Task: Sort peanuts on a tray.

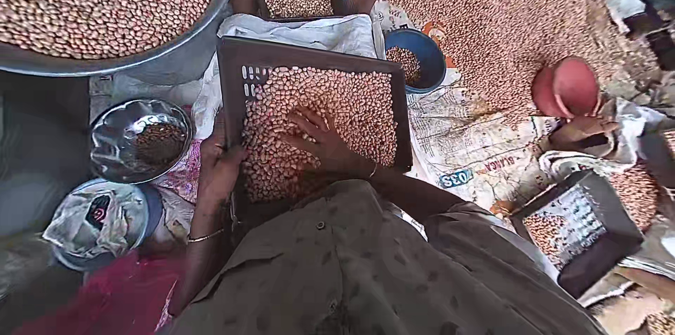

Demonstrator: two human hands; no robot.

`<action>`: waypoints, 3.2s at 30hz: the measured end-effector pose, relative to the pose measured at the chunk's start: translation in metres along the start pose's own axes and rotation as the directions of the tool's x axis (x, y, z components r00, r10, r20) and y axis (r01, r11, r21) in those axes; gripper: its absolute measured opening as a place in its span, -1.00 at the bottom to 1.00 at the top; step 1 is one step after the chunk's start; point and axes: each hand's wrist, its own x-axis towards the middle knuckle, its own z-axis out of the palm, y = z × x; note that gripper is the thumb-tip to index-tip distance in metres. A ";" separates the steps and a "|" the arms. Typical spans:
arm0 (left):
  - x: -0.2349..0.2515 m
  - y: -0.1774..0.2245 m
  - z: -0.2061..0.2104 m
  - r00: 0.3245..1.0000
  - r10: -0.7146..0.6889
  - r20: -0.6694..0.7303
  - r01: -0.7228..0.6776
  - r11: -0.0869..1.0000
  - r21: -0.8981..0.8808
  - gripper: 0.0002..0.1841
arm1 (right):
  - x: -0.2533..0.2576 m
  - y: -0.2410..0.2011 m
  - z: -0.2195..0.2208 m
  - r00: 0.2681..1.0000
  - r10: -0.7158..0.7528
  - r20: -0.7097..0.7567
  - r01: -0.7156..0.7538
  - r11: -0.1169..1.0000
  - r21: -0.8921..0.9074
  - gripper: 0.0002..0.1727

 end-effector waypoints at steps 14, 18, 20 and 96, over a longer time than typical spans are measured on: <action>-0.008 -0.031 -0.004 0.999 -0.031 0.037 0.036 0.988 -0.149 -0.36 | -0.017 -0.006 0.003 0.993 0.013 0.118 -0.024 0.996 0.086 -0.23; -0.002 0.012 0.000 0.989 0.130 0.077 -0.118 0.983 -0.143 -0.28 | 0.048 0.014 0.010 0.969 -0.052 -0.240 0.004 0.981 -0.195 -0.37; -0.006 -0.002 -0.004 0.994 0.090 0.060 -0.078 0.980 -0.183 -0.24 | 0.052 0.041 0.003 0.959 0.094 -0.267 -0.167 0.949 -0.266 -0.50; 0.035 -0.097 -0.009 0.960 -0.190 0.206 0.267 0.844 -0.465 -0.15 | -0.134 0.080 -0.100 0.412 0.911 0.025 -0.775 0.336 0.536 -0.71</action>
